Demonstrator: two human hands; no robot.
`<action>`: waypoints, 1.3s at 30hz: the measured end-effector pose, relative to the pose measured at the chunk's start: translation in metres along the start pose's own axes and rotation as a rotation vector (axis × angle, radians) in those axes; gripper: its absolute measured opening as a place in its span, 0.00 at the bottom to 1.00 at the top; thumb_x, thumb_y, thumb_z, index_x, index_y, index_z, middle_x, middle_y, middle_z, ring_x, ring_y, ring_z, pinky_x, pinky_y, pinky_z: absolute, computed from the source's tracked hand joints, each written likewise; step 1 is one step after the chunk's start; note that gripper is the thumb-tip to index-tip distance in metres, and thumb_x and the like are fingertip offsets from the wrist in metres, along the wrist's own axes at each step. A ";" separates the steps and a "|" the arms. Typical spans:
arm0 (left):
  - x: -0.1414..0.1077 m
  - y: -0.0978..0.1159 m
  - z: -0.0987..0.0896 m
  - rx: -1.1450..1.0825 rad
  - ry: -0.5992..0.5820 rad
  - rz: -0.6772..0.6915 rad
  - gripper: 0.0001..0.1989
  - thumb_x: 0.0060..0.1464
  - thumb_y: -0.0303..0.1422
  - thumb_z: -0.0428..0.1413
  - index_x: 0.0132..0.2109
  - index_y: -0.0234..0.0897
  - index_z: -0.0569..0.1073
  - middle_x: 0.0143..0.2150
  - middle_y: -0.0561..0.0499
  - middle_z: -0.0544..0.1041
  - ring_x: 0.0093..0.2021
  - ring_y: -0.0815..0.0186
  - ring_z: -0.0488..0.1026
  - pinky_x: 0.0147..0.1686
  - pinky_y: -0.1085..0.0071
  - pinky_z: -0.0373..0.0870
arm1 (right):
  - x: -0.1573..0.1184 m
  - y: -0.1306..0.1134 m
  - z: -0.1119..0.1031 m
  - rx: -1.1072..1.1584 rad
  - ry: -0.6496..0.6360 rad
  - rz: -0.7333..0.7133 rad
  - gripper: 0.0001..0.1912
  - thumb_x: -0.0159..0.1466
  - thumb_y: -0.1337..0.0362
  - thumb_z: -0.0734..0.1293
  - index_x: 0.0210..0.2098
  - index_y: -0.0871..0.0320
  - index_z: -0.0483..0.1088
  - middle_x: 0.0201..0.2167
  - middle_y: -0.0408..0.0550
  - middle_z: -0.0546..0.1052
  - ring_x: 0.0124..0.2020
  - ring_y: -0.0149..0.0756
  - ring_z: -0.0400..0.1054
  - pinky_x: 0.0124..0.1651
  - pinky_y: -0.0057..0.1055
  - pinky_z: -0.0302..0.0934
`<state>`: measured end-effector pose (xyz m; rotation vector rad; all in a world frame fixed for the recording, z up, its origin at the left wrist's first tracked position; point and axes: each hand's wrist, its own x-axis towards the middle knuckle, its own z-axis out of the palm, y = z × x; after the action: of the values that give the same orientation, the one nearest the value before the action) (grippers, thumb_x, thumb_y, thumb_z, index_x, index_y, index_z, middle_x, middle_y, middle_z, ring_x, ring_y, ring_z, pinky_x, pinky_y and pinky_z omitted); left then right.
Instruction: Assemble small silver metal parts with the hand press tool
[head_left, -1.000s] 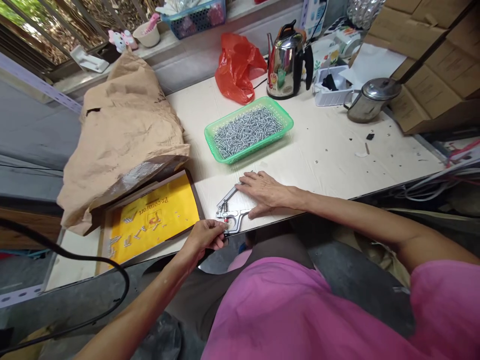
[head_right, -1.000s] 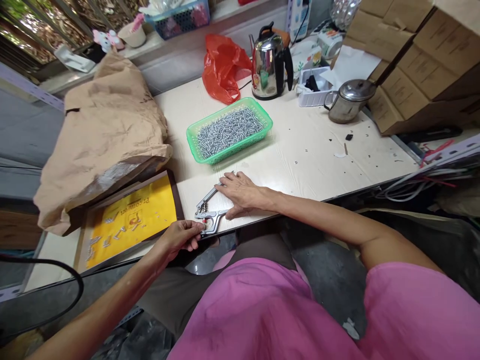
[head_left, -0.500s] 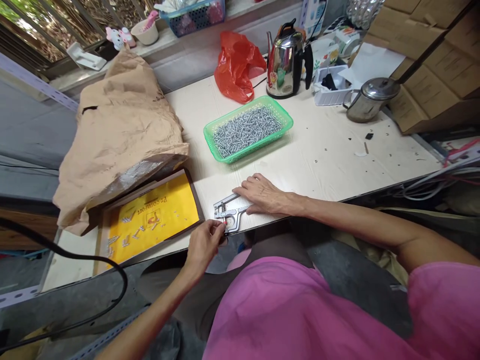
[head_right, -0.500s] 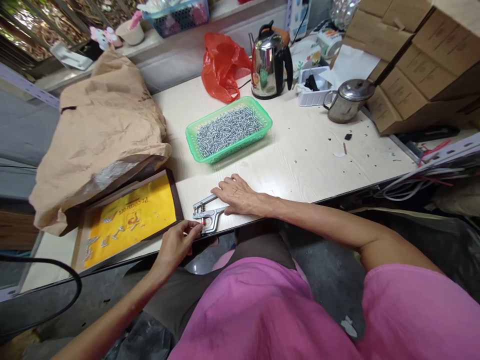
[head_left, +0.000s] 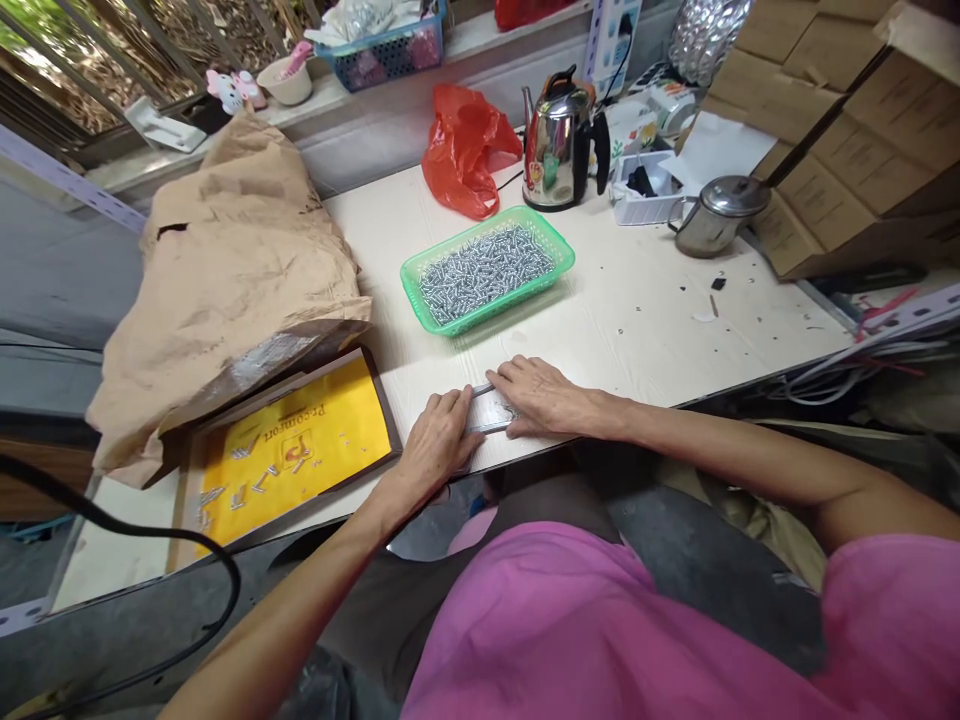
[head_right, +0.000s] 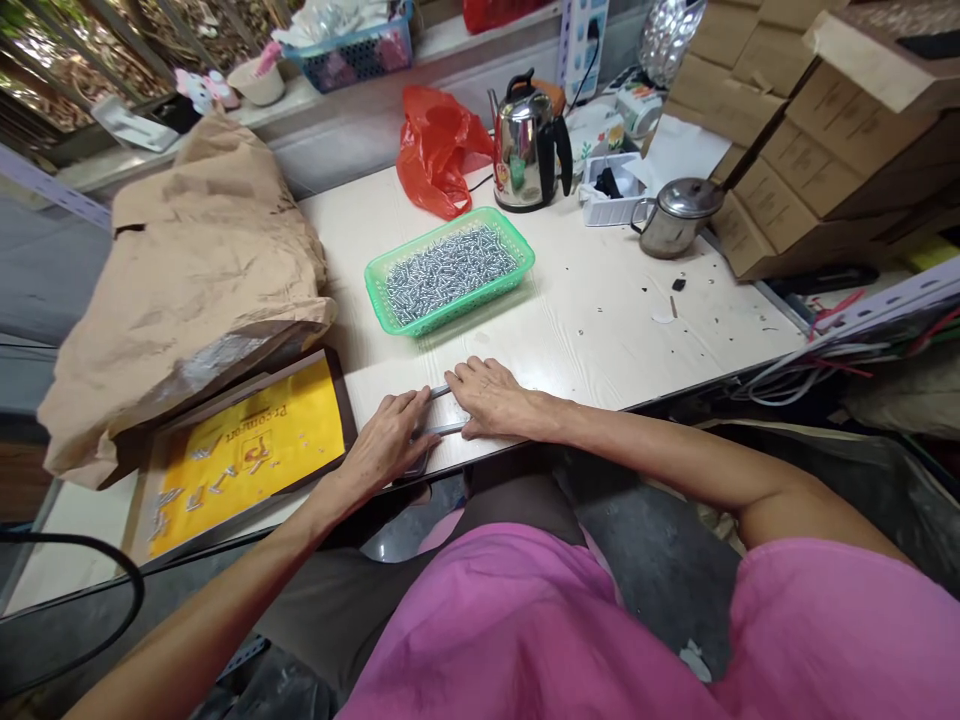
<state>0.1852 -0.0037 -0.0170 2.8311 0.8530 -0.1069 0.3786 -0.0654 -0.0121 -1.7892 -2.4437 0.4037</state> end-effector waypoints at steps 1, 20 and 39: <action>0.002 0.001 0.001 0.019 -0.004 0.015 0.31 0.54 0.35 0.59 0.62 0.31 0.59 0.54 0.38 0.70 0.51 0.51 0.66 0.50 0.54 0.67 | -0.001 0.000 -0.002 -0.006 -0.019 0.012 0.32 0.55 0.57 0.74 0.53 0.68 0.64 0.49 0.60 0.69 0.50 0.48 0.61 0.49 0.40 0.57; 0.014 0.008 0.007 -0.056 -0.003 0.058 0.07 0.60 0.33 0.55 0.40 0.37 0.76 0.35 0.47 0.73 0.41 0.59 0.67 0.37 0.66 0.66 | 0.004 0.002 0.028 0.050 0.001 -0.016 0.09 0.67 0.65 0.62 0.35 0.62 0.72 0.35 0.53 0.74 0.39 0.38 0.66 0.37 0.31 0.53; -0.008 0.021 0.022 -0.094 0.128 0.044 0.20 0.59 0.29 0.53 0.58 0.35 0.66 0.60 0.40 0.68 0.61 0.55 0.64 0.57 0.56 0.65 | -0.005 0.019 0.004 0.166 0.021 -0.091 0.14 0.69 0.62 0.60 0.47 0.62 0.72 0.38 0.54 0.73 0.41 0.38 0.66 0.44 0.31 0.56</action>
<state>0.1902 -0.0297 -0.0344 2.7908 0.7981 0.1184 0.3967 -0.0651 -0.0205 -1.6021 -2.3891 0.5586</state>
